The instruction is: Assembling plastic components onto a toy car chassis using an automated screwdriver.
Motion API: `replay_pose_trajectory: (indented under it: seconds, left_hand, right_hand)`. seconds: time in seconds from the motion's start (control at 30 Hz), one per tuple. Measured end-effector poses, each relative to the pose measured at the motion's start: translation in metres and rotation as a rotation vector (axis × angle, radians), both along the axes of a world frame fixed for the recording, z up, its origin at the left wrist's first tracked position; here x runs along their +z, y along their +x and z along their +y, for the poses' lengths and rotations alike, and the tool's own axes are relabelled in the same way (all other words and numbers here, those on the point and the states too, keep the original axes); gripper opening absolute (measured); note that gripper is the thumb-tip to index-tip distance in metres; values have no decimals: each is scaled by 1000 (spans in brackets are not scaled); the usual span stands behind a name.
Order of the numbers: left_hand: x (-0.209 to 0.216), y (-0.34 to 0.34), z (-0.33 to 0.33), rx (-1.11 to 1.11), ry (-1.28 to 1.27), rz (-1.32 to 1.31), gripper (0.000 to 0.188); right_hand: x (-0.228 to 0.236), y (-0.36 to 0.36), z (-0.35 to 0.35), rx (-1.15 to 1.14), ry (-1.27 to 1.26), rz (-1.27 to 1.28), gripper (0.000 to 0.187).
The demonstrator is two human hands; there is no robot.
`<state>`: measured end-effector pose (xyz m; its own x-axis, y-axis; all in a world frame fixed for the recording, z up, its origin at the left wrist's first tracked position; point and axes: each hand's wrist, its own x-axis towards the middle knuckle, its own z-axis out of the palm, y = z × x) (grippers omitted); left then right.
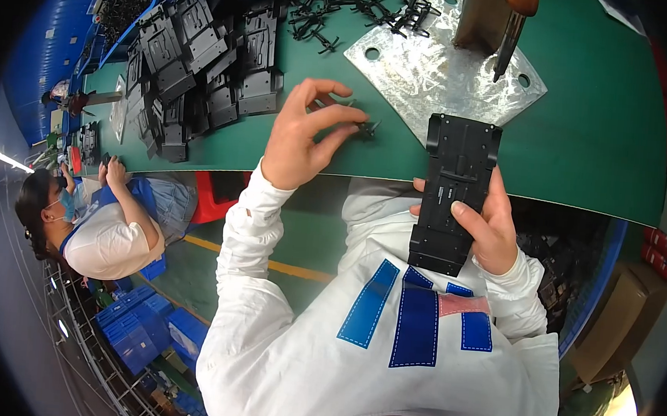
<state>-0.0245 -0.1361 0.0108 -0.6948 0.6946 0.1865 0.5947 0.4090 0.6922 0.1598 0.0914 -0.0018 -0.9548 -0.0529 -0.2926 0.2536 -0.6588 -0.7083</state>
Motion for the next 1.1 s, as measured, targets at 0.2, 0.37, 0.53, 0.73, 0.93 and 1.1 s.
replay_pose_trajectory:
  seconds: [0.2,0.37,0.53,0.73,0.93,1.1]
  left_hand:
    - [-5,-10,-4,-135,-230,376,38]
    - [-11,13,15,245,-81,105,22]
    - [-12,16,23,468,-144,24,31]
    - [-9,19,13,403,78,-1,16]
    - [33,56,47,118,209,75,26]
    - [39,65,57,45,164,70,28]
  right_hand:
    - [-8,-3,-7,-47,14,39,71]
    - [-11,-5,-12,-48,19,86,80]
    - [-8,-5,-13,-1,-39,78,82]
    - [-6,-9,-6,65,-237,59,78]
    - [-3,-8,-7,70,-263,-12,69]
    - [3,-5,-14,34,-80,97,75]
